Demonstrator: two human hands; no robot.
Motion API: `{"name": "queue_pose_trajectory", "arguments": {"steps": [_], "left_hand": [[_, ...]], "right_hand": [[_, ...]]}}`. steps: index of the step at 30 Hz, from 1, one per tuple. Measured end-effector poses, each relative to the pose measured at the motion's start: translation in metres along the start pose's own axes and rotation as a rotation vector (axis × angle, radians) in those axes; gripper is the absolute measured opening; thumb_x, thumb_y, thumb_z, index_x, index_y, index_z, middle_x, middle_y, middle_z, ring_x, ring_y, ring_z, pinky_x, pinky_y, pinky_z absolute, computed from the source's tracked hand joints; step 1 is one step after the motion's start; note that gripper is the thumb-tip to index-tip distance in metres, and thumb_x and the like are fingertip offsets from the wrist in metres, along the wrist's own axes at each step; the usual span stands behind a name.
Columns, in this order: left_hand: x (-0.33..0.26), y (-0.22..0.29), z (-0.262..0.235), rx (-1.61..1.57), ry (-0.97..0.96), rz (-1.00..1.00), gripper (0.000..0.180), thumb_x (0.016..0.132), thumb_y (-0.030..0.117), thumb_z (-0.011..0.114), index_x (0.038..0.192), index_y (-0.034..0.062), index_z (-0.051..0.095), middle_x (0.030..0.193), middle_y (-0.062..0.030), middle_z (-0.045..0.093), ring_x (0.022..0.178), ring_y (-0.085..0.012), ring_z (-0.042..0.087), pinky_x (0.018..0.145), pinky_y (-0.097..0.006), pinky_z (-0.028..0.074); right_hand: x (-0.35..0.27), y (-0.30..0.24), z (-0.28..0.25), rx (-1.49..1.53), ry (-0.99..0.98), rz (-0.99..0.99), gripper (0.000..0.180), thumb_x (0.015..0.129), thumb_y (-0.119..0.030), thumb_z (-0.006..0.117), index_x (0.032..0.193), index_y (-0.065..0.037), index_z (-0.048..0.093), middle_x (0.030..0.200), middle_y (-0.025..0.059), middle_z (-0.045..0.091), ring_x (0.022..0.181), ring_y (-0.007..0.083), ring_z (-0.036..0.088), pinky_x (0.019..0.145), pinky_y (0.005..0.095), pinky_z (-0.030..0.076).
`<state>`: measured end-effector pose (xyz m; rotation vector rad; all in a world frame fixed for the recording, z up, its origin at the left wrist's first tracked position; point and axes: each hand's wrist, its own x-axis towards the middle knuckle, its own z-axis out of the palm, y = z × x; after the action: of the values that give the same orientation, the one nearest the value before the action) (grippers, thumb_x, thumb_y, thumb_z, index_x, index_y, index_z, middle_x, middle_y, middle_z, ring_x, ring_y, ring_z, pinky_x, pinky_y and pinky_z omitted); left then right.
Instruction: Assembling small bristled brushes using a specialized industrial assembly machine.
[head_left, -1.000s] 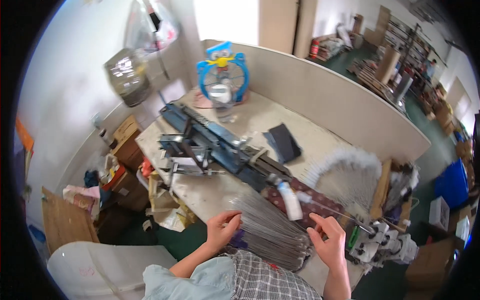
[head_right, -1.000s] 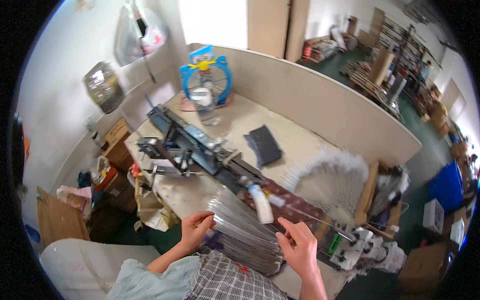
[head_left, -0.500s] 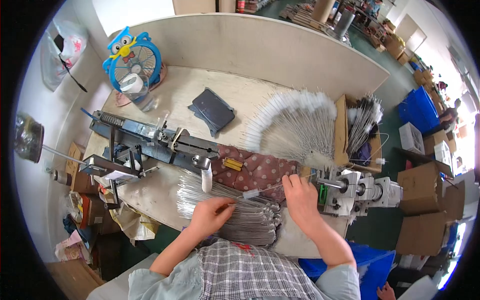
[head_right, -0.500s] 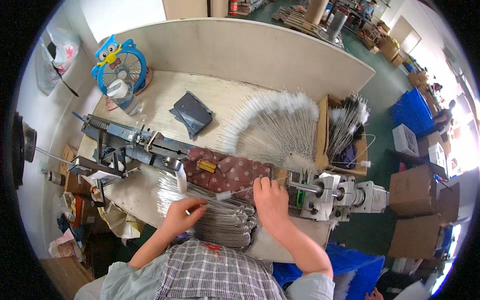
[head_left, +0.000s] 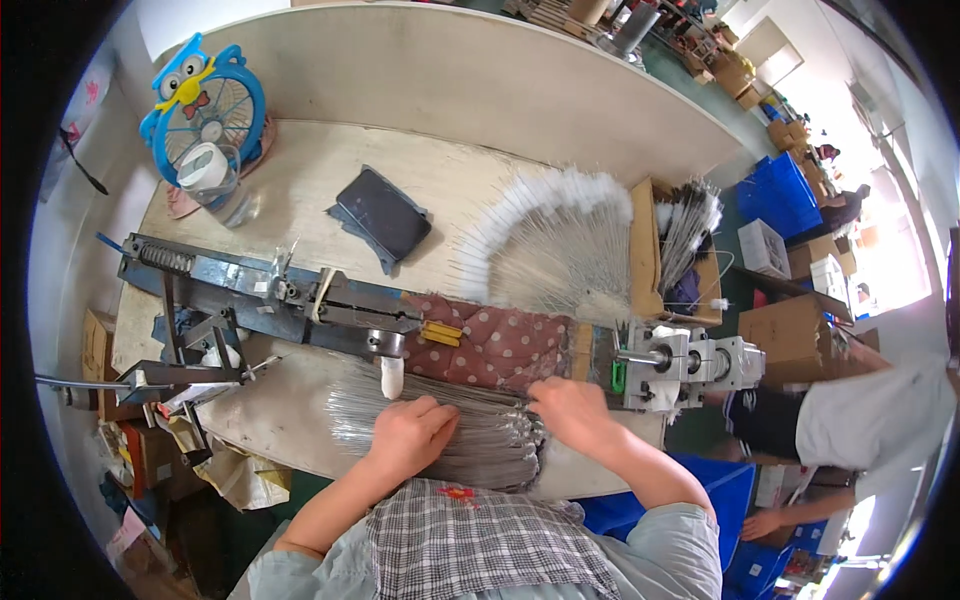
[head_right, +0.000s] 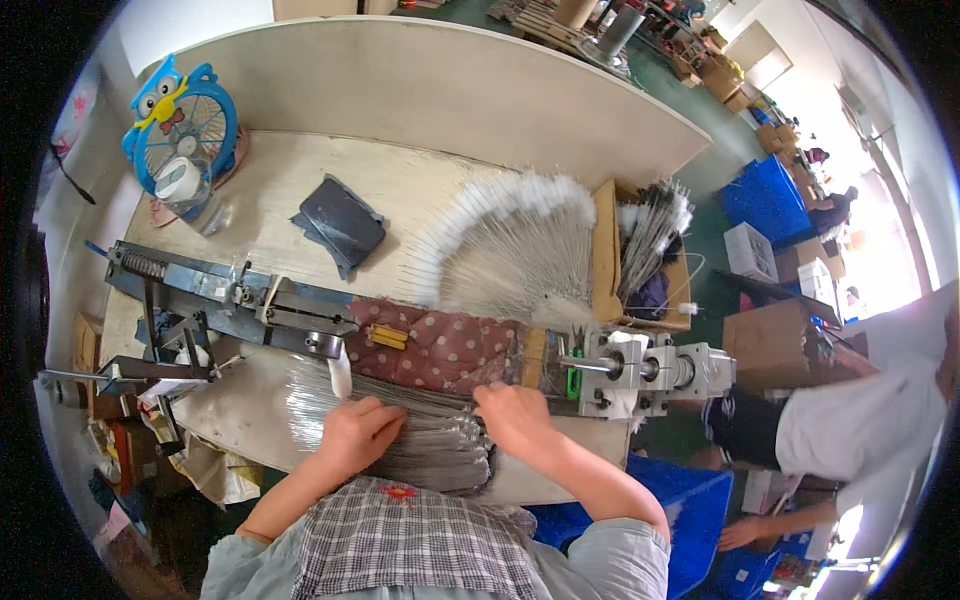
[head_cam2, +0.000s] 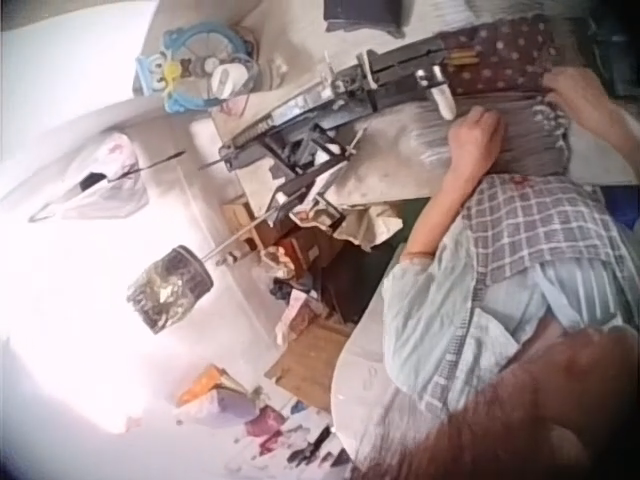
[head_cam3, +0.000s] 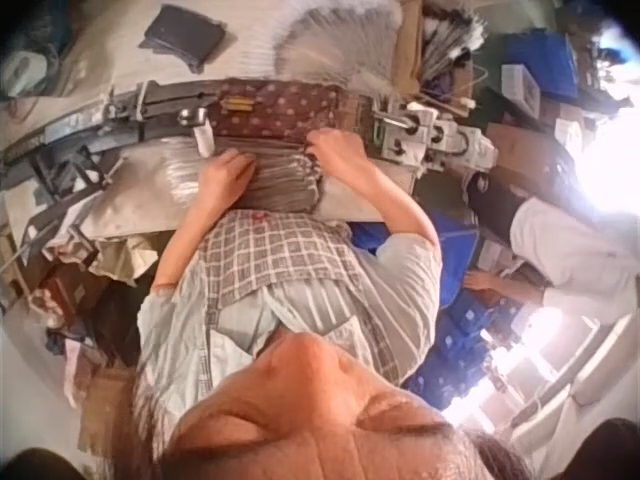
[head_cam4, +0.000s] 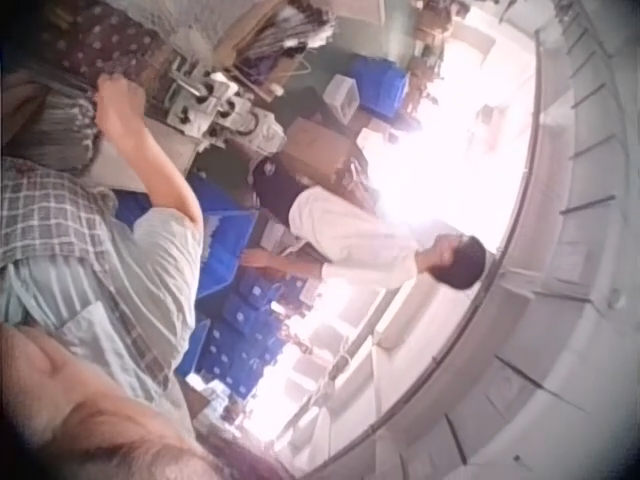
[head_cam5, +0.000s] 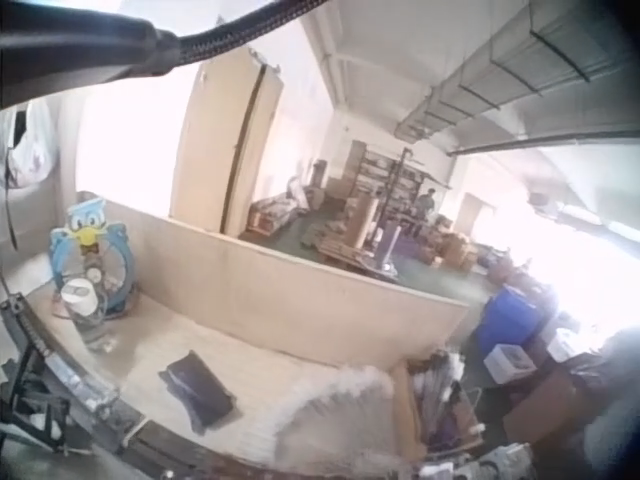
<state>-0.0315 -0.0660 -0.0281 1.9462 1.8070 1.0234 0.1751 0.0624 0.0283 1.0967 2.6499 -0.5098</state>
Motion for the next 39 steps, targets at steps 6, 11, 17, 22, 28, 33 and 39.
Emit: {"name": "queue_pose_trajectory", "arguments": {"steps": [6,11,17,22,28,33,39], "left_hand": [[0.023,0.021,-0.016,-0.156,0.047,0.078,0.013,0.072,0.005,0.071,0.085,0.0067,0.068,0.066,-0.0052,0.058,0.056,-0.0228,0.057,0.049,-0.033,0.045],[0.038,0.030,-0.008,-0.061,0.059,0.120,0.014,0.072,0.009,0.071,0.086,0.0089,0.067,0.067,-0.0032,0.059,0.057,-0.0229,0.058,0.051,-0.034,0.045],[0.038,0.051,-0.026,-0.309,-0.069,-0.034,0.015,0.074,0.006,0.071,0.089,0.0037,0.069,0.067,-0.0078,0.063,0.058,-0.0154,0.060,0.052,-0.027,0.045],[0.080,0.078,0.001,-1.120,-0.485,-0.517,0.031,0.084,0.019,0.067,0.110,0.0027,0.063,0.069,-0.0016,0.059,0.064,-0.0102,0.056,0.061,-0.027,0.045],[0.137,0.067,0.054,-1.581,-0.262,-0.571,0.040,0.093,0.029,0.056,0.118,-0.0017,0.056,0.071,-0.0013,0.057,0.064,-0.0086,0.052,0.062,-0.024,0.043],[0.117,0.070,0.033,-1.053,-0.090,-0.309,0.032,0.097,0.026,0.050,0.105,-0.0028,0.064,0.074,-0.0039,0.063,0.067,-0.0074,0.056,0.061,-0.023,0.046],[0.101,0.067,0.026,-1.169,-0.033,-0.401,0.033,0.097,0.025,0.049,0.106,-0.0033,0.063,0.081,-0.0066,0.067,0.071,-0.0093,0.058,0.065,-0.023,0.048]], "right_hand": [[-0.013,0.017,-0.021,0.142,0.190,-0.059,0.013,0.086,-0.019,0.058,0.088,-0.007,0.062,0.079,0.0123,0.063,0.076,0.0322,0.064,0.064,0.0433,0.051],[-0.011,0.020,0.013,0.290,-0.023,-0.179,0.010,0.083,-0.015,0.057,0.090,-0.009,0.061,0.078,0.0117,0.063,0.076,0.0301,0.064,0.063,0.0418,0.051],[-0.043,0.052,-0.067,0.050,0.386,-0.173,0.026,0.069,-0.003,0.060,0.094,-0.005,0.067,0.084,0.0107,0.066,0.074,0.0290,0.064,0.066,0.0347,0.052],[-0.023,0.090,-0.091,0.274,0.694,-0.177,0.021,0.074,-0.004,0.061,0.094,-0.005,0.068,0.085,0.0120,0.066,0.077,0.0299,0.063,0.067,0.0360,0.051],[-0.008,0.089,-0.084,0.420,0.219,0.017,0.023,0.083,-0.022,0.063,0.099,-0.007,0.068,0.089,0.0145,0.067,0.083,0.0324,0.064,0.075,0.0360,0.050],[-0.029,0.080,-0.085,0.311,0.394,-0.115,0.029,0.081,-0.024,0.065,0.102,-0.005,0.066,0.091,0.0119,0.067,0.083,0.0307,0.062,0.073,0.0371,0.050],[-0.011,0.065,-0.046,-0.230,0.710,-0.340,0.026,0.062,-0.006,0.063,0.088,-0.010,0.065,0.077,-0.0005,0.061,0.071,0.0164,0.057,0.060,0.0296,0.042]]}}
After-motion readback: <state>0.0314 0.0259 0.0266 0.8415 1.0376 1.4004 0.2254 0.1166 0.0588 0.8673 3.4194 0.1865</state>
